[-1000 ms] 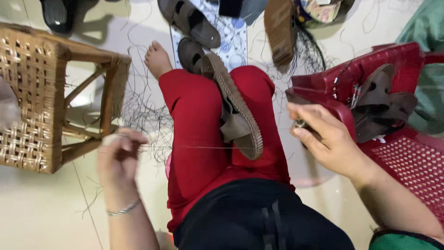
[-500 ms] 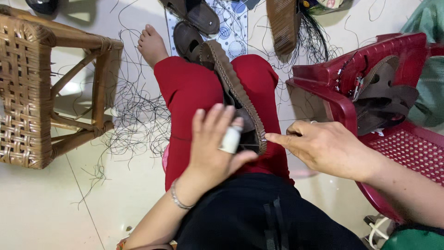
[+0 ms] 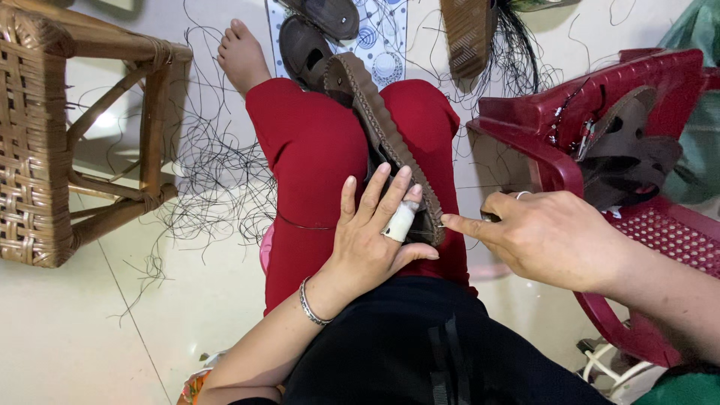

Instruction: The person stitches the sole of a brown sandal by hand using a needle and thread, pulling the thread tight through pre-made holes.

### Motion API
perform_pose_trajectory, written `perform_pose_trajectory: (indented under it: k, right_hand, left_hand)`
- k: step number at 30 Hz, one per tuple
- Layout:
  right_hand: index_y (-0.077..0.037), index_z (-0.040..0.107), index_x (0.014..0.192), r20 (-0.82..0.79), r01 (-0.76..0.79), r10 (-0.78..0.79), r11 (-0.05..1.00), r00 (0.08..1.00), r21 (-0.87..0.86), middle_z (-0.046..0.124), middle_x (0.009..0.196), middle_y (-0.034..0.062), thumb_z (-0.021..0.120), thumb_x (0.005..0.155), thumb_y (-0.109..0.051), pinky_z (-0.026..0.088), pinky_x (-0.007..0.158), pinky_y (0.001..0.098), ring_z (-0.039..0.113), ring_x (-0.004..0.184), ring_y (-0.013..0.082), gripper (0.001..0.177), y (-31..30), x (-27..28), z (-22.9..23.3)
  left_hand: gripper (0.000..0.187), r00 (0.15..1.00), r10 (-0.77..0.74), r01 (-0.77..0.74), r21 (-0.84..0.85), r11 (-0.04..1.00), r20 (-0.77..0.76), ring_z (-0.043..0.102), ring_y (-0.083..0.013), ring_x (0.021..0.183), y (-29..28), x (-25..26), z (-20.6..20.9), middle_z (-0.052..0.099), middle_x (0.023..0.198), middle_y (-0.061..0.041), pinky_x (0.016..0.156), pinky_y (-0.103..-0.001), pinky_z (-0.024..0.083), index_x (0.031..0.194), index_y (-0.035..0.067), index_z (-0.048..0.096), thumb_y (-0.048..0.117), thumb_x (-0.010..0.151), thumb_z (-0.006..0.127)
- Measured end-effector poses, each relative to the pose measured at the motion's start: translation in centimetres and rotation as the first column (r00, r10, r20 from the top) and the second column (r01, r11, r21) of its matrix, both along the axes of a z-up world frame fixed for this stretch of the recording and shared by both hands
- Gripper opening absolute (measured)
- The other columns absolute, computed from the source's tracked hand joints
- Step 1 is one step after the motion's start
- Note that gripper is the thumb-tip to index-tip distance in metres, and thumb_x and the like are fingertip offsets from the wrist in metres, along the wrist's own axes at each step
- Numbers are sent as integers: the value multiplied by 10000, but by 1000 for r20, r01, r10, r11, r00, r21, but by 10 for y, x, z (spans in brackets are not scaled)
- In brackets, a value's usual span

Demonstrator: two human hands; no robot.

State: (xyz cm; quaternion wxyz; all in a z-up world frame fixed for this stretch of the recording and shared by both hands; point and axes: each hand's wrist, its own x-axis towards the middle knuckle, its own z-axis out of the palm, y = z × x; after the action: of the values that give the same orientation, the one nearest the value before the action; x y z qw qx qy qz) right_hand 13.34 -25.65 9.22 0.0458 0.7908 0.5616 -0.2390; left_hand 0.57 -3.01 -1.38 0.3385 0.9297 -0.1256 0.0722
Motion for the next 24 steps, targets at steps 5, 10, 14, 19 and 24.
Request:
perform_pose_trajectory:
  k: [5,10,14,19,24]
  right_hand:
    - [-365,591,1416,-44,46,-50,995,998,-86,534,731,-7,694,787,-252,475,313,420,614,436,253,648,-5,-5,-7]
    - [-340,575,1436,74,46,-32,977,997,-209,619,861,20,645,739,-150,542,441,410,689,535,275,725,0,-22,-8]
    - [-299,648,1295,-48,138,-135,987,990,81,599,856,-14,636,891,-270,468,339,387,599,484,253,405,-2,-15,-24]
    - [-162,604,1281,-240,267,-195,910,951,318,639,897,40,578,1028,-227,496,374,311,579,543,183,262,3,-21,-39]
    - [-188,626,1118,-24,195,-195,955,981,222,632,838,9,615,996,-289,528,439,431,656,592,260,159,21,-29,-34]
  left_hand:
    - [848,1000,2,-2,-2,1000,27,435,-416,1489,0,1,-4,501,1566,-167,1252,-580,114,1490,42,506,723,989,555]
    - [844,997,6,-11,70,997,74,418,-396,1494,-4,1,-10,499,1570,-172,1244,-594,83,1483,30,524,734,1019,492]
    - [875,999,-3,1,32,999,52,446,-429,1495,-1,0,-12,480,1581,-200,1256,-565,106,1509,24,457,740,1007,479]
    - [920,1000,-5,7,-75,997,27,443,-457,1516,2,-2,-14,468,1598,-204,1284,-548,142,1544,28,364,742,981,504]
    - [877,999,-1,4,-59,998,49,445,-494,1473,0,1,-11,479,1554,-243,1257,-573,174,1460,-20,483,706,971,546]
